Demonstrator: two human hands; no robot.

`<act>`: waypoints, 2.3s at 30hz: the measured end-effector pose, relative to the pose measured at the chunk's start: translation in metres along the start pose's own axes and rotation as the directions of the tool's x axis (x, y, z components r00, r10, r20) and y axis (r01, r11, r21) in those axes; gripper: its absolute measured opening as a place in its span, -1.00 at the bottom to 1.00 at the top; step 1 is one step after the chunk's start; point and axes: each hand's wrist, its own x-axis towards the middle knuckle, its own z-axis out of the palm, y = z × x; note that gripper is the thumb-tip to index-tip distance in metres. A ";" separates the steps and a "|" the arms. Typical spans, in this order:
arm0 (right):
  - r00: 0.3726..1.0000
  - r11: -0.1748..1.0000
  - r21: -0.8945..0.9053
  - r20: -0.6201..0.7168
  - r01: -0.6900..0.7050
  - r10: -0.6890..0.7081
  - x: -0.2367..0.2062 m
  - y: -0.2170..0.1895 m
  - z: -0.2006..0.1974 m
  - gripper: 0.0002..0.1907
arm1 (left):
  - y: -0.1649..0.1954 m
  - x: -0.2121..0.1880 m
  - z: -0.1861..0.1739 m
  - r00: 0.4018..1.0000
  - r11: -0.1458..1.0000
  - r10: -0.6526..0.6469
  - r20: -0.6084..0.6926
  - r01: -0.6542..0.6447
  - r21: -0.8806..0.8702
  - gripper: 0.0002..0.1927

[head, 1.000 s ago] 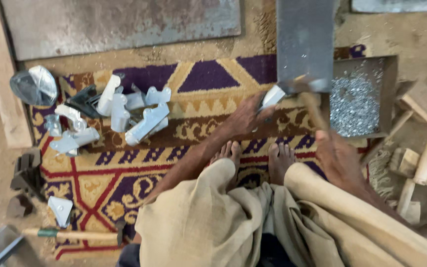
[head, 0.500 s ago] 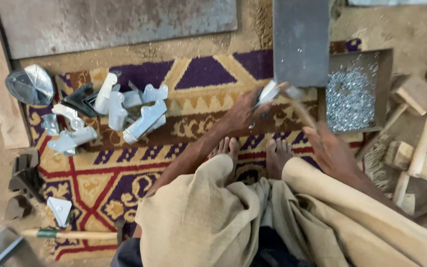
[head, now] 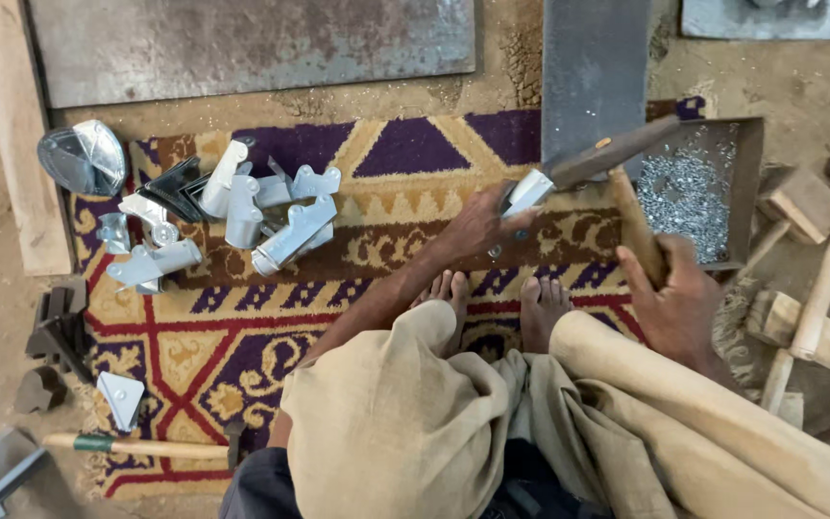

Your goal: The person sits on a rug on the workshop floor and hammers small white aluminum fittings one at a time on a flat steel block, reshaping or flattening each piece, then sets the worked piece aside with a pile of finished pieces and picks up the next one.

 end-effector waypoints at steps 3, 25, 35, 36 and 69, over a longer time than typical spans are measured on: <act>0.953 0.893 0.348 -0.007 0.285 -0.302 0.001 -0.014 -0.007 -0.53 | 0.006 0.000 -0.003 0.988 0.987 0.146 -0.058 -0.141 0.077 -0.24; 0.795 0.047 0.947 -0.239 0.318 -0.558 0.023 0.092 0.008 -0.73 | 0.006 0.002 -0.007 0.999 1.000 0.025 0.036 -0.025 -0.006 -0.26; 0.959 0.592 0.764 -0.123 0.254 -0.254 0.001 0.045 -0.005 -0.58 | 0.008 0.003 -0.012 0.995 0.990 0.098 -0.005 -0.097 0.104 -0.24; 0.919 0.426 0.842 -0.185 0.331 -0.349 0.004 0.047 -0.010 -0.57 | 0.004 0.002 -0.009 0.995 0.992 0.095 -0.004 -0.095 0.088 -0.24; 0.903 0.718 0.567 0.373 -0.403 0.212 0.045 0.040 0.042 -0.44 | 0.036 -0.010 -0.036 1.000 0.998 0.022 0.008 -0.022 0.051 -0.11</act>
